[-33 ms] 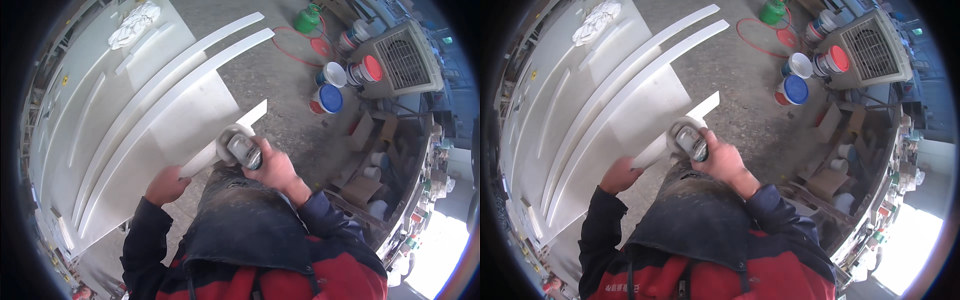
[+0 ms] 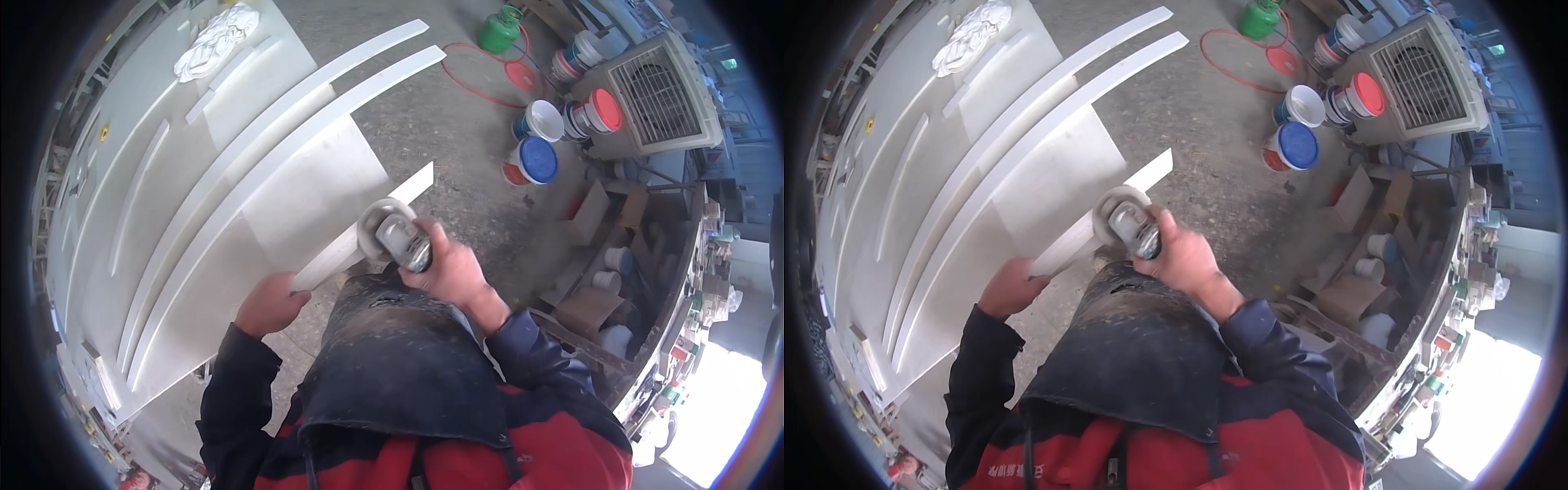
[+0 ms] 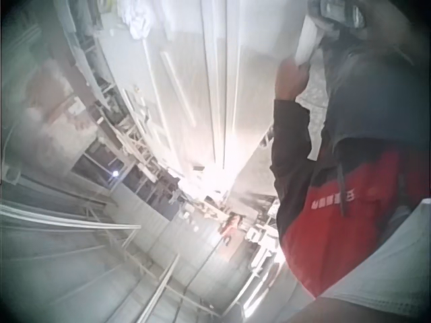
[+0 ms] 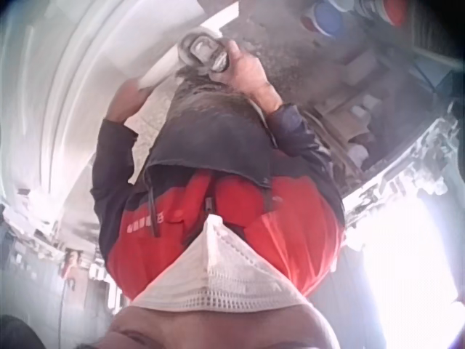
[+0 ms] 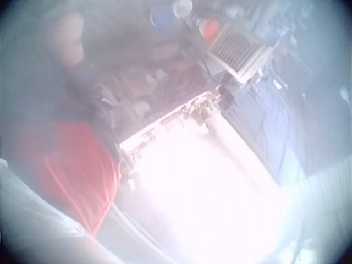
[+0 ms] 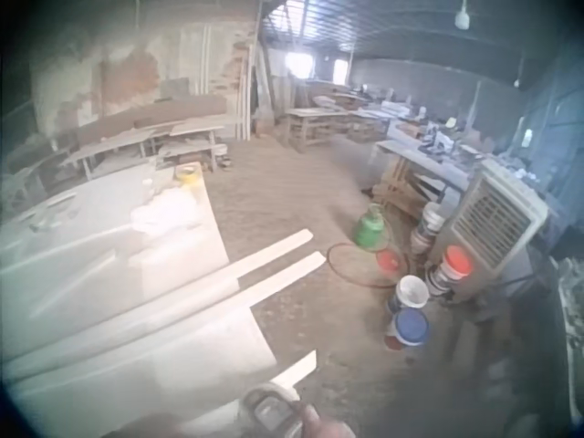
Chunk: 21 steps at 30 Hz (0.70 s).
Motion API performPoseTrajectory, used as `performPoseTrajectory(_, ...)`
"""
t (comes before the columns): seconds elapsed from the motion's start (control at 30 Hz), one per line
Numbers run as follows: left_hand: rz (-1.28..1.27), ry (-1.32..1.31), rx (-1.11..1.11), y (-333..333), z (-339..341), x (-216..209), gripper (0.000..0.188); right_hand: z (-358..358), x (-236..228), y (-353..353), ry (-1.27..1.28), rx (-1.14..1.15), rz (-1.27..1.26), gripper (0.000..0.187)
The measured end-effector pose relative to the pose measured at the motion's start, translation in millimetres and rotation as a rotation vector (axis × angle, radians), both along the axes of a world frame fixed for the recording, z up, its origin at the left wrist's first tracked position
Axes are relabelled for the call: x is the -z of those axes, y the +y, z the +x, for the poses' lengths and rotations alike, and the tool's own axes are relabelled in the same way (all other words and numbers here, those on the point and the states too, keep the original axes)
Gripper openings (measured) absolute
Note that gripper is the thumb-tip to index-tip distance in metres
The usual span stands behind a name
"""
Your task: The person uses a handheld angle grinder to sand the edges of several white plastic strips. They handle the strips one at a time, grinding the edges and then placing them back on the workbench.
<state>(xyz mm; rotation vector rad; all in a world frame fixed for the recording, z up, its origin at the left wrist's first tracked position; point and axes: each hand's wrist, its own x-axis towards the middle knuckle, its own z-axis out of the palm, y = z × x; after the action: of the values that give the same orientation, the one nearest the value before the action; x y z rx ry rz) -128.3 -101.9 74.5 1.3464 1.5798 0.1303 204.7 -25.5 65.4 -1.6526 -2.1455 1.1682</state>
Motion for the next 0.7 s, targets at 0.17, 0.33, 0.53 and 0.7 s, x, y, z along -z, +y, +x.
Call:
performPoseTrajectory(0.17,-0.023,0.015,0.011,3,-1,-2,0.030,26,11,26,-0.076,0.158,-0.033,0.082)
performPoseTrajectory(0.33,0.035,-0.002,0.043,-5,-12,20,0.022,47,23,42,-0.093,0.248,0.036,0.085)
performPoseTrajectory(0.53,0.011,0.037,0.012,-7,-9,18,0.030,66,27,58,-0.107,0.354,0.029,0.086)
performPoseTrajectory(0.7,0.090,0.080,-0.026,-26,-5,21,0.027,88,34,33,-0.019,0.567,0.056,0.091)
